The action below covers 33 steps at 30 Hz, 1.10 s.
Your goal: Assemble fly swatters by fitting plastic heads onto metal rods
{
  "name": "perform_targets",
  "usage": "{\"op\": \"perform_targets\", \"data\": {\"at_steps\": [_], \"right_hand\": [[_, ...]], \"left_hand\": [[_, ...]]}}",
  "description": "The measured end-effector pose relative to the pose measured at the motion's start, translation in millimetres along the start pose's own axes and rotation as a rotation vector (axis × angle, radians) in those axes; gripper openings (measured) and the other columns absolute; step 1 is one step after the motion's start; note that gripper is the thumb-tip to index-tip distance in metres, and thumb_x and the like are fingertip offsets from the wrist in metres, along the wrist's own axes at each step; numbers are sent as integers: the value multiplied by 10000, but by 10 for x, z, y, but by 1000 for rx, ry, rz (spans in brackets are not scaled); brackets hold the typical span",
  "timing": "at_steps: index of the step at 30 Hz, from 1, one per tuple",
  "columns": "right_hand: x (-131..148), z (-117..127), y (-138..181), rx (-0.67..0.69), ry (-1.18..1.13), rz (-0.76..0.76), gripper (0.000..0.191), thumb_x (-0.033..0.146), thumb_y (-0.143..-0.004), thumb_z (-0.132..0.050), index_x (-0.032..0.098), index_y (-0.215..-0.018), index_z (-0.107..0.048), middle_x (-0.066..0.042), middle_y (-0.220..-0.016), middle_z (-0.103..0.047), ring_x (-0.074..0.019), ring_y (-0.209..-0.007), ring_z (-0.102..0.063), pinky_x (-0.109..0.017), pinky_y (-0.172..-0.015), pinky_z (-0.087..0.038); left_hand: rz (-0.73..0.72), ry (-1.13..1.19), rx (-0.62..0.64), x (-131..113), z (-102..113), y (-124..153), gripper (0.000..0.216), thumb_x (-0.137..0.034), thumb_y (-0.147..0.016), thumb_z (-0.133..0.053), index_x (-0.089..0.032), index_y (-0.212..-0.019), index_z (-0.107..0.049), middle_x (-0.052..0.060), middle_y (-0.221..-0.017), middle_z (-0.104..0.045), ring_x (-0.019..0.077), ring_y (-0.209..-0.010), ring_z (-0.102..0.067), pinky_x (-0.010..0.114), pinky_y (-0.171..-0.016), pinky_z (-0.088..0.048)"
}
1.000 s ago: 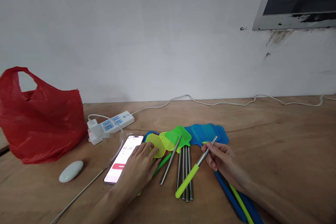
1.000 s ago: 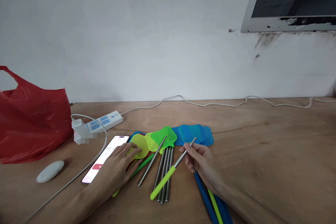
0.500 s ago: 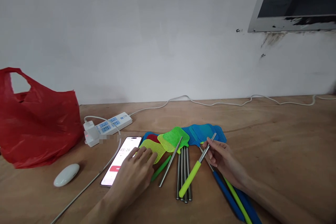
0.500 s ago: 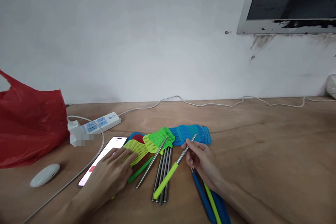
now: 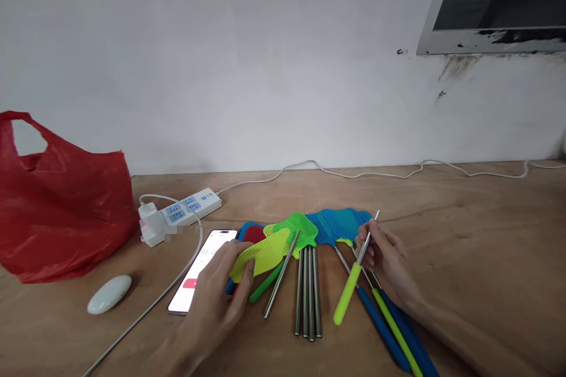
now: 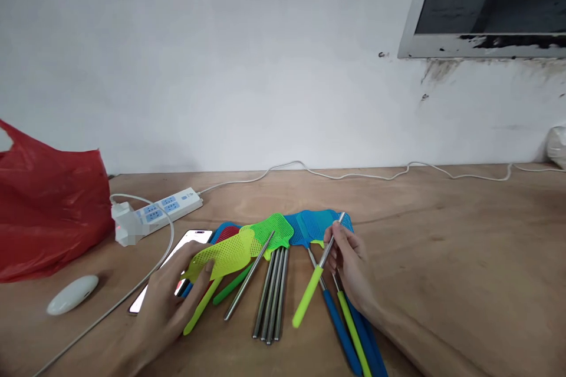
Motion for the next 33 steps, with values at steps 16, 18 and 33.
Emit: {"op": "perform_targets", "data": {"at_steps": [16,18,33], "right_hand": [[68,-194,159,296,473,278,278,481,-968,-536,231,-873,-613,-3,-815,-587,-99,-539,-474,-226,-448,-381],[9,-236,192,373,393,237,293,481,-995,-473,227,-890,-576,-15,-822,-635,-100,-508,-512,-221,-422,-399],[-78,-202,186,302,525,188,300,484,-967,-524,221,-1111,-529,26,-660,-606,-121,-497,-463,-229,-436,-358]], "left_hand": [[612,894,121,314,-363,46,409,-363,-868,-689,-205,-1219,-550,70,-1109,-728,232,-835,-730,320,-645,-597],[622,917,130,324,-372,41,394,-377,-881,-681,-193,-1220,-602,75,-1094,-741,252,-885,-725,333,-699,-595],[783,1159,58,409,-443,101,424,-285,-725,-855,-182,-1077,-642,80,-1061,-761,277,-922,-730,354,-751,-599]]}}
Point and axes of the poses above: each hand's wrist, its own y-axis away from the middle knuckle, its own z-axis out of the back of the hand, x = y × z, the point moved 7 cm from there along -y, towards the middle knuckle
